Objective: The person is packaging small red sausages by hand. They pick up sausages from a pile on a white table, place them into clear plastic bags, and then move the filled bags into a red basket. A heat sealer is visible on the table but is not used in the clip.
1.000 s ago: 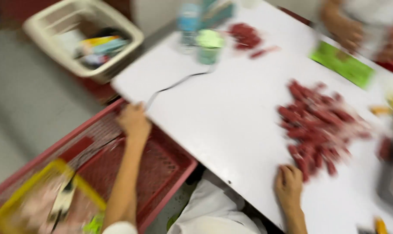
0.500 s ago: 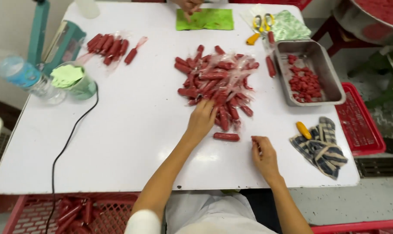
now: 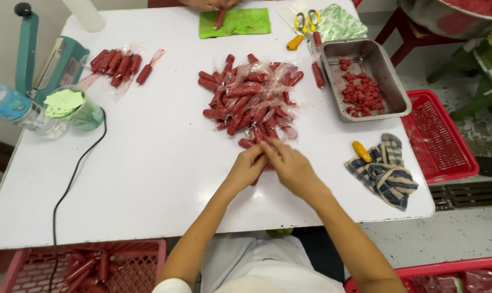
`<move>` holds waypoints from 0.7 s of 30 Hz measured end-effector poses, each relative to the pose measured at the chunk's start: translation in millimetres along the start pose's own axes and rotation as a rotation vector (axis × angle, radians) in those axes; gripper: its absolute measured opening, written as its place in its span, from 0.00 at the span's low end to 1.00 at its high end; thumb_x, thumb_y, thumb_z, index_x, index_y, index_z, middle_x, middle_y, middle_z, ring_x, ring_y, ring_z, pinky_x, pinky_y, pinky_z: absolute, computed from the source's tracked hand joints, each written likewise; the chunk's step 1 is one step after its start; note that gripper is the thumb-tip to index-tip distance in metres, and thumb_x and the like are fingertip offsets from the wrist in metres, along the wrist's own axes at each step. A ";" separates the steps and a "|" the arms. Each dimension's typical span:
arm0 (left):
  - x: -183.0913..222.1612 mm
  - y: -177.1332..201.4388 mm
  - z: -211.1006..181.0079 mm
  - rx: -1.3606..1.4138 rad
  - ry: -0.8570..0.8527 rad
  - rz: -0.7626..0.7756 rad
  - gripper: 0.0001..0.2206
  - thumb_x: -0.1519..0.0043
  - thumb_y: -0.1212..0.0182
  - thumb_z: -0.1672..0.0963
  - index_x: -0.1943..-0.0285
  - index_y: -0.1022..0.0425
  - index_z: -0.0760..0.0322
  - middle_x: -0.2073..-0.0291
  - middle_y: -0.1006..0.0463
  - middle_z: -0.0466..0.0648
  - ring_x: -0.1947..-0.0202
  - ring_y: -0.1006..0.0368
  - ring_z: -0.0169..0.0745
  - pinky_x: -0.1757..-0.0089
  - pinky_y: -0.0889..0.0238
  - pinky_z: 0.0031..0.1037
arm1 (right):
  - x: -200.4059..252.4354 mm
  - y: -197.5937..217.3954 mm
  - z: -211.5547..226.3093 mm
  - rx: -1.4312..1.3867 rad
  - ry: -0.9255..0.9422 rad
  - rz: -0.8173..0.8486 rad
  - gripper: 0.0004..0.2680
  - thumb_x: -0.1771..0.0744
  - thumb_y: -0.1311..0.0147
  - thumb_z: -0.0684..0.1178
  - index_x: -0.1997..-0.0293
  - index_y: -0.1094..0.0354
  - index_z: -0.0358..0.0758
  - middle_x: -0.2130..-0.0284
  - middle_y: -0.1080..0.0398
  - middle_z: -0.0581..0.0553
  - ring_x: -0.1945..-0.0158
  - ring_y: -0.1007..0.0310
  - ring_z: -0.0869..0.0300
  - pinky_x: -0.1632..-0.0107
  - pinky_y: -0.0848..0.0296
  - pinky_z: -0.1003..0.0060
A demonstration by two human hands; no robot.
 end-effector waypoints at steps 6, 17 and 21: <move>73.9 -9.2 22.2 0.439 0.439 0.213 0.13 0.29 0.50 0.54 0.52 0.23 0.68 0.70 0.21 0.52 0.69 0.22 0.41 0.63 0.25 0.31 | -2.3 0.7 21.3 -0.200 0.078 0.143 0.07 0.30 0.55 0.38 0.52 0.31 0.39 0.67 0.35 0.46 0.62 0.33 0.52 0.59 0.32 0.63; 77.9 -6.8 29.8 0.453 0.467 0.164 0.11 0.29 0.51 0.55 0.52 0.23 0.65 0.73 0.23 0.50 0.75 0.26 0.37 0.71 0.29 0.25 | 15.8 -7.3 58.6 -0.108 0.004 0.263 0.14 0.30 0.53 0.46 0.35 0.40 0.42 0.47 0.32 0.44 0.52 0.23 0.53 0.60 0.23 0.65; 70.9 -15.1 -2.8 -0.372 0.217 0.131 0.13 0.33 0.57 0.57 0.60 0.26 0.66 0.72 0.26 0.55 0.66 0.24 0.55 0.66 0.30 0.39 | 57.6 -45.5 37.2 0.109 0.121 0.107 0.04 0.33 0.49 0.45 0.55 0.34 0.42 0.68 0.39 0.49 0.63 0.33 0.54 0.68 0.34 0.63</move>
Point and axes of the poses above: each hand's wrist, its own x-axis away from the middle knuckle, its own y-axis out of the back of the hand, z = x × y, the point moved 7 cm from there along -x, towards the middle knuckle
